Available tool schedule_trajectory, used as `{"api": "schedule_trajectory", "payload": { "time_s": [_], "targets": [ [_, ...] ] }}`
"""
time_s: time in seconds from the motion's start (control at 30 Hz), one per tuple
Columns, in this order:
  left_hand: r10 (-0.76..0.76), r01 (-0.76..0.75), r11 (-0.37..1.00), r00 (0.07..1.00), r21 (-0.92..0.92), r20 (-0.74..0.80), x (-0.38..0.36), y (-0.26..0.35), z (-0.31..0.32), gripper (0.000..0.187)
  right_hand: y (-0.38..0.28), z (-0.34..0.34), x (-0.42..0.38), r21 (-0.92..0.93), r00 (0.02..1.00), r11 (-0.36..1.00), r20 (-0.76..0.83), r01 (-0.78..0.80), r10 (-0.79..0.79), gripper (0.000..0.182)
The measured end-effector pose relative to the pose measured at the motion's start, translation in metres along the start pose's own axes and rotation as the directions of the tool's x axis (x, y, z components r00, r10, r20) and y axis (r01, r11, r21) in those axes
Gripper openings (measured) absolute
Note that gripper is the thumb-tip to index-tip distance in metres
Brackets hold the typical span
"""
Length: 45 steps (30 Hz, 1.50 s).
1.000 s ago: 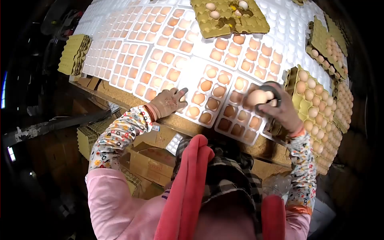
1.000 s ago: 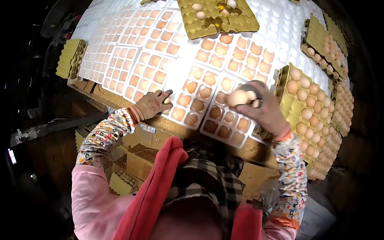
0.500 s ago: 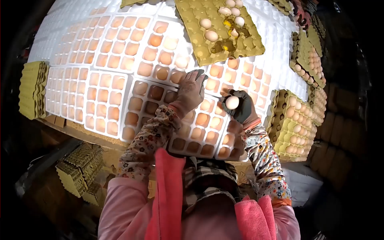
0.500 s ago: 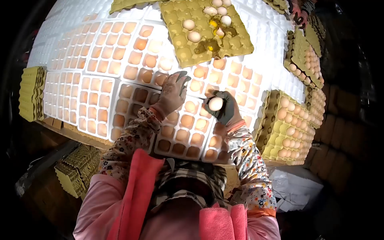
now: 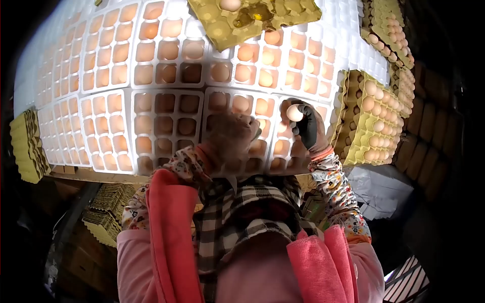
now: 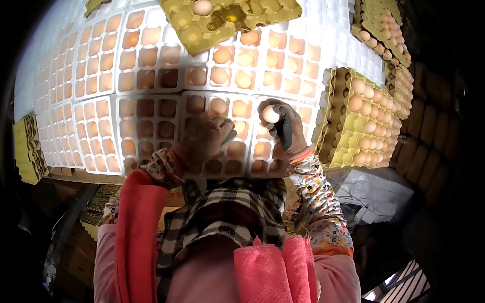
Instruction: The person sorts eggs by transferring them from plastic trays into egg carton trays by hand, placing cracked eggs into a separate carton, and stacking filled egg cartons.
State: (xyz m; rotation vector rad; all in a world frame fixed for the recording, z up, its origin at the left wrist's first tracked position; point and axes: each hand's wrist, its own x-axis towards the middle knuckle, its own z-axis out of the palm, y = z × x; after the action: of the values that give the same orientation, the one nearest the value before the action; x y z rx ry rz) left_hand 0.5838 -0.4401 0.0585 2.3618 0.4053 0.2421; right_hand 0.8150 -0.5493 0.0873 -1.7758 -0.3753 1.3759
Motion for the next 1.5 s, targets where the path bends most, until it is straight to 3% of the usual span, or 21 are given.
{"api": "schedule_trajectory", "payload": {
  "time_s": [0.07,0.17,0.33,0.37,0.47,0.5,0.53,0.67,0.73,0.77,0.83,0.9,0.97,1.07,1.13,1.23,1.27,1.37,1.43,1.47,1.5],
  "targets": [
    [-0.093,0.099,0.992,0.992,-0.080,0.080,0.000,0.022,0.017,0.030,0.018,0.000,-0.009,0.010,0.994,0.994,0.015,0.112,-0.113,0.033],
    [-0.315,0.316,0.948,0.948,-0.041,0.043,0.018,0.037,0.028,0.029,0.024,-0.007,-0.033,0.319,0.991,0.943,0.126,-0.093,0.055,0.032],
    [-0.599,0.544,0.778,0.793,0.314,0.109,0.046,0.063,0.052,0.026,0.078,-0.026,-0.066,0.164,0.961,0.965,0.156,0.203,-0.229,0.030],
    [-0.637,0.561,0.741,0.762,0.368,0.121,0.051,0.065,0.056,0.026,0.093,-0.030,-0.066,0.336,0.956,0.934,0.213,0.123,-0.202,0.032],
    [-0.699,0.578,0.701,0.672,0.418,0.245,0.060,0.076,0.046,0.024,0.095,-0.035,-0.076,0.118,0.935,0.972,0.270,0.203,-0.228,0.038],
    [-0.706,0.574,0.704,0.630,0.418,0.323,0.060,0.078,0.039,0.023,0.087,-0.030,-0.081,0.284,0.970,0.958,0.222,0.036,-0.103,0.039],
    [-0.705,0.576,0.700,0.651,0.422,0.280,0.056,0.076,0.042,0.023,0.079,-0.026,-0.084,0.449,0.980,0.885,0.196,-0.120,0.034,0.041],
    [-0.734,0.729,0.659,0.677,0.185,-0.056,0.028,0.081,0.041,0.037,0.088,-0.023,-0.069,0.457,0.991,0.889,0.126,-0.022,-0.040,0.040],
    [-0.788,0.759,0.615,0.602,-0.212,-0.131,0.009,0.085,0.022,0.043,0.085,-0.009,-0.057,0.309,0.962,0.922,0.066,0.233,-0.266,0.041],
    [-0.827,0.566,0.476,0.548,-0.673,-0.124,-0.006,0.060,0.033,0.036,0.075,0.003,-0.055,0.193,0.947,0.936,0.071,0.294,-0.312,0.044],
    [-0.794,0.275,0.491,0.531,-0.827,-0.295,0.002,0.065,0.002,0.030,0.072,0.022,-0.036,-0.372,0.714,0.634,0.133,0.679,-0.687,0.046],
    [-0.806,0.363,0.547,0.472,-0.754,-0.357,0.019,0.041,-0.025,0.029,0.073,0.032,-0.024,-0.642,0.664,0.386,0.265,0.663,-0.699,0.047],
    [-0.672,0.442,0.741,0.483,-0.506,-0.562,0.051,0.011,-0.049,0.037,0.060,0.032,-0.035,-0.545,0.793,0.600,0.231,0.585,-0.564,0.049],
    [-0.601,0.649,0.745,0.555,-0.154,-0.575,0.098,-0.024,-0.079,0.048,0.041,0.005,-0.072,-0.483,0.937,0.803,0.198,0.349,-0.288,0.053],
    [-0.651,0.730,0.680,0.558,-0.069,-0.514,0.121,-0.025,-0.085,0.061,0.055,-0.027,-0.099,-0.469,0.937,0.813,0.125,0.345,-0.326,0.054],
    [-0.453,0.421,0.883,0.657,-0.205,-0.602,0.128,0.016,-0.057,0.053,0.062,-0.094,-0.156,-0.549,0.822,0.719,-0.098,0.425,-0.561,0.050],
    [-0.551,0.348,0.820,0.694,-0.454,-0.463,0.128,0.028,-0.034,0.043,0.055,-0.121,-0.177,-0.461,0.830,0.806,-0.224,0.371,-0.511,0.047],
    [-0.402,0.239,0.853,0.867,-0.463,-0.294,0.127,0.092,0.033,0.040,0.034,-0.225,-0.192,-0.192,0.699,0.893,-0.564,0.407,-0.440,0.038],
    [-0.358,0.174,0.794,0.908,-0.582,-0.217,0.141,0.118,0.077,0.046,0.019,-0.305,-0.185,-0.317,0.491,0.785,-0.639,0.533,-0.592,0.034],
    [-0.358,0.171,0.793,0.907,-0.585,-0.221,0.153,0.122,0.102,0.046,0.019,-0.347,-0.175,-0.423,0.499,0.752,-0.568,0.505,-0.655,0.034],
    [-0.468,0.164,0.508,0.876,-0.845,-0.111,0.166,0.125,0.127,0.047,0.025,-0.394,-0.156,-0.519,0.514,0.705,-0.484,0.484,-0.708,0.034]
  ]
}}
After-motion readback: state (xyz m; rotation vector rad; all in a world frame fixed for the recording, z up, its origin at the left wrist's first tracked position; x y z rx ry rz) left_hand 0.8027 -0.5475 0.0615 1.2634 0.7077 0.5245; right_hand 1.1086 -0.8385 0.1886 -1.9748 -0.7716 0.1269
